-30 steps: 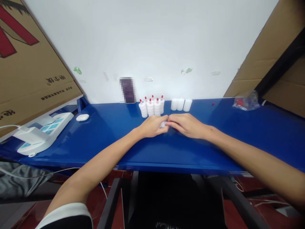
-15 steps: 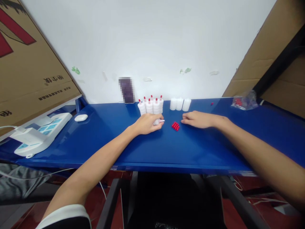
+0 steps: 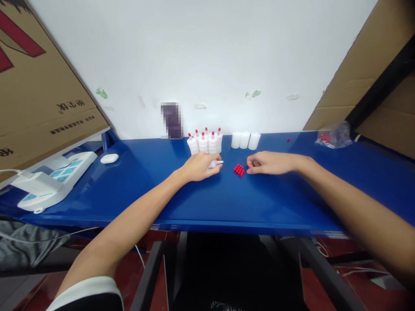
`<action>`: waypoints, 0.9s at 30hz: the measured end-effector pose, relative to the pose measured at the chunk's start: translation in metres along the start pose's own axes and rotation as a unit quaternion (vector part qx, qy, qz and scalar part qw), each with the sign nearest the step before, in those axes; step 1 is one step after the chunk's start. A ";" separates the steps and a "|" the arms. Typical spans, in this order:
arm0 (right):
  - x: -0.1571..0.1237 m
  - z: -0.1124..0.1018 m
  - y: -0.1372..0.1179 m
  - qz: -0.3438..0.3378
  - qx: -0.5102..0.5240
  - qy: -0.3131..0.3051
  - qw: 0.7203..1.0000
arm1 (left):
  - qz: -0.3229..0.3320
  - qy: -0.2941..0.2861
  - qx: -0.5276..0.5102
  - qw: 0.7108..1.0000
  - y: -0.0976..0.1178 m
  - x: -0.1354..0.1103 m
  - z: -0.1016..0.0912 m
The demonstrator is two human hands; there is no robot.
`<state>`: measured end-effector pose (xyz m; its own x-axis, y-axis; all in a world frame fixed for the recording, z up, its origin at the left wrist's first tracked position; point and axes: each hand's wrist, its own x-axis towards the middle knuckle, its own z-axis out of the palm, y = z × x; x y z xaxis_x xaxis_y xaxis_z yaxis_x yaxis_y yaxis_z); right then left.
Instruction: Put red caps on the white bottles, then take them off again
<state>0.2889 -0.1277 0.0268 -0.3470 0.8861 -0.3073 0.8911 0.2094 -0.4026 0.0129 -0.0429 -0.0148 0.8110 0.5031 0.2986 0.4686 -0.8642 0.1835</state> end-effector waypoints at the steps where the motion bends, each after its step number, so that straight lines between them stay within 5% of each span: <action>1: 0.000 0.000 0.000 -0.002 0.004 -0.006 1.000 | 0.000 -0.001 0.000 1.000 0.000 0.000 0.000; 27: 0.004 0.006 -0.004 -0.037 0.020 0.032 0.999 | 0.018 -0.004 -0.008 1.000 -0.003 0.000 0.000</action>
<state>0.2821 -0.1271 0.0221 -0.3910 0.8936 -0.2203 0.8509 0.2597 -0.4566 0.0116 -0.0402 -0.0153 0.8299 0.4718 0.2980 0.4335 -0.8813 0.1880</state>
